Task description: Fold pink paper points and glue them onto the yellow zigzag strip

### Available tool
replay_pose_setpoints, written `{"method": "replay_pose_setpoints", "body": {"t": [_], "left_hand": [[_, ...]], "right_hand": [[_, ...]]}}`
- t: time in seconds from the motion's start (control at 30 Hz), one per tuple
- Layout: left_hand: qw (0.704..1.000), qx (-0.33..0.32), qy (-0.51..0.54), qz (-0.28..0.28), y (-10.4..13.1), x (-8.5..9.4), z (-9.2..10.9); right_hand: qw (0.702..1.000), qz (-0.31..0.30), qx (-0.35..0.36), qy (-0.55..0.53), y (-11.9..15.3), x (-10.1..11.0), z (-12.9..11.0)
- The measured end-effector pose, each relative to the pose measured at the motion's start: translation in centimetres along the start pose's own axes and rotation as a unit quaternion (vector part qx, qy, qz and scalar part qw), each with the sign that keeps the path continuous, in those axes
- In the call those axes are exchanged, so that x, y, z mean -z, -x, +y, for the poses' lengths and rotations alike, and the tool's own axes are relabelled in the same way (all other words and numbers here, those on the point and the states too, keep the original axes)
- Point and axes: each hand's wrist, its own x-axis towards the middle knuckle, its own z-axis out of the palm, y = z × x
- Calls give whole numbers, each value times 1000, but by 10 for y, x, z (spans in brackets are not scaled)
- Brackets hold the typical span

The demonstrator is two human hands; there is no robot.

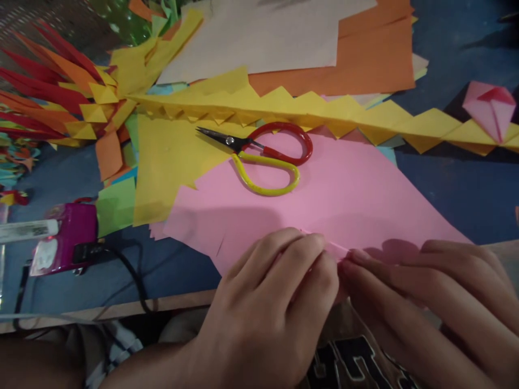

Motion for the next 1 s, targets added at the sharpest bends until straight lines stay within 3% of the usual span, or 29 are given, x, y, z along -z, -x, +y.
{"method": "replay_pose_setpoints", "body": {"t": [0.1,0.23,0.5,0.73,1.0], "left_hand": [[999,25,26,-6,-7,1,1],[999,31,31,1,-15,1,1],[999,15,36,-14,-23,0,2],[997,53,54,-31,-22,3,3],[997,42,52,-46,-26,5,2]], "right_hand": [[1000,-13,17,-15,4,0,3],[999,9,-28,-24,3,0,4],[1000,-21,-6,-21,2,6,9],[999,-51,15,-11,8,11,13],[999,-26,15,19,11,9,17]]}}
